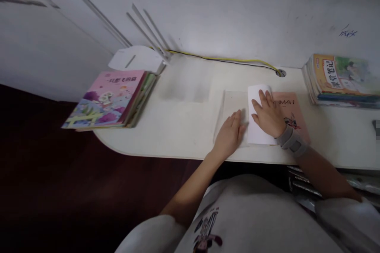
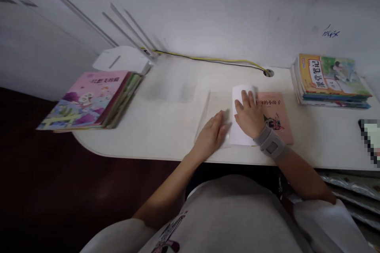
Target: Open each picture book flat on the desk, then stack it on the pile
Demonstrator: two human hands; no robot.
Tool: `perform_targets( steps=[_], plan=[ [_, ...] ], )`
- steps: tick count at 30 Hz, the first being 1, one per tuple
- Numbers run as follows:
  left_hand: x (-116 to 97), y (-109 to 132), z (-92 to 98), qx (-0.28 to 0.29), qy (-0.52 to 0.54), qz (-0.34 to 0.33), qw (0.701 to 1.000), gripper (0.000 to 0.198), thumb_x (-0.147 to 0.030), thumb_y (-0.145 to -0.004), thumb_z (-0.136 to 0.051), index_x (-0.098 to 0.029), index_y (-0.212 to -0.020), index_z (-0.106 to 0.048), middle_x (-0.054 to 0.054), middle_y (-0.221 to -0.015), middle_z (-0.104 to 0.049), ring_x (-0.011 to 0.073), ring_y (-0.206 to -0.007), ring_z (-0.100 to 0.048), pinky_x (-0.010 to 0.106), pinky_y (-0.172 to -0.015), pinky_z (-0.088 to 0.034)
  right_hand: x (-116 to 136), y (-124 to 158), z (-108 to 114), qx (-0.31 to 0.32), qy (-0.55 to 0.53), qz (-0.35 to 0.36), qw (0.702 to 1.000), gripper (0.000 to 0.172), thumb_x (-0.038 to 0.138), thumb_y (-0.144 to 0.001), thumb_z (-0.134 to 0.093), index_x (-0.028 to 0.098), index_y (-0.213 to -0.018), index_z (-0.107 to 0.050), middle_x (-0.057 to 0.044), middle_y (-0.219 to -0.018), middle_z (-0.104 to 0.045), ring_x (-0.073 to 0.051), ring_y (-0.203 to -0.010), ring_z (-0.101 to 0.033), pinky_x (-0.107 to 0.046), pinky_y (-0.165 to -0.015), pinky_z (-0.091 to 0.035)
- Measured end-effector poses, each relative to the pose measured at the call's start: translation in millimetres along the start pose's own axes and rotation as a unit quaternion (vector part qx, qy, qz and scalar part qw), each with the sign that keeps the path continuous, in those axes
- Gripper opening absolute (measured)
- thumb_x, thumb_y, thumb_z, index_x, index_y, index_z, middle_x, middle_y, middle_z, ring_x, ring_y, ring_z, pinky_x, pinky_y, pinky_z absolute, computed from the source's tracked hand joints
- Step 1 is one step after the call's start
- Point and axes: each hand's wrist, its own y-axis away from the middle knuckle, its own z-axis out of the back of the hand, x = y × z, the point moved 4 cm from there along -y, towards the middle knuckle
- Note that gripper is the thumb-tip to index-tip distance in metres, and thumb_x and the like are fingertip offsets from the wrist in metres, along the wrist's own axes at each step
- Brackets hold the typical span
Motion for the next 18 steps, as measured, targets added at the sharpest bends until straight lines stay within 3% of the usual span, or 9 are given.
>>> perform_targets(
  steps=[6,10,13,15,18],
  plan=[
    [-5,0,-6.9,0.025,-0.069,-0.021,0.997,0.069,-0.052,-0.095,-0.034,-0.005,-0.144,-0.027,0.024,-0.149,-0.035,0.0345,-0.142,-0.023,0.051,-0.112,-0.030,12,-3,-3,-0.013,-0.017,0.017,1.000,0.046,0.025,-0.090,-0.046,0.013,-0.135,-0.046,-0.021,-0.152,-0.029,-0.037,-0.140,-0.024,-0.061,-0.106,-0.026],
    [-5,2,-9.2,0.032,-0.095,-0.020,0.995,0.069,-0.051,-0.095,-0.034,-0.007,-0.146,-0.025,0.023,-0.149,-0.034,0.0337,-0.142,-0.023,0.051,-0.112,-0.030,-3,-30,3,0.005,-0.037,-0.003,0.999,0.054,0.034,-0.089,-0.052,0.013,-0.138,-0.042,-0.022,-0.152,-0.028,-0.038,-0.139,-0.023,-0.060,-0.104,-0.028],
    [-5,2,-9.0,0.033,-0.104,-0.016,0.994,0.069,-0.051,-0.095,-0.034,-0.007,-0.147,-0.024,0.023,-0.150,-0.034,0.0334,-0.143,-0.021,0.050,-0.111,-0.030,-15,-51,5,0.021,-0.041,-0.021,0.999,0.056,0.037,-0.088,-0.054,0.016,-0.139,-0.042,-0.020,-0.143,-0.041,-0.036,-0.132,-0.034,-0.058,-0.101,-0.029],
    [-7,2,-9.4,0.034,-0.114,-0.010,0.993,0.069,-0.050,-0.095,-0.035,-0.006,-0.147,-0.024,0.024,-0.150,-0.032,0.0343,-0.143,-0.019,0.050,-0.111,-0.030,-19,-58,3,0.029,-0.029,-0.022,0.999,0.049,0.035,-0.087,-0.056,0.019,-0.133,-0.050,-0.018,-0.134,-0.050,-0.034,-0.122,-0.043,-0.055,-0.099,-0.031],
    [-8,1,-11.7,0.040,-0.134,0.000,0.990,0.069,-0.049,-0.094,-0.038,-0.006,-0.146,-0.025,0.025,-0.150,-0.030,0.0374,-0.142,-0.019,0.051,-0.111,-0.030,-21,-57,0,0.015,-0.002,-0.037,0.999,0.032,0.032,-0.085,-0.058,0.019,-0.113,-0.064,-0.016,-0.127,-0.052,-0.032,-0.115,-0.045,-0.051,-0.095,-0.032]
  ],
)
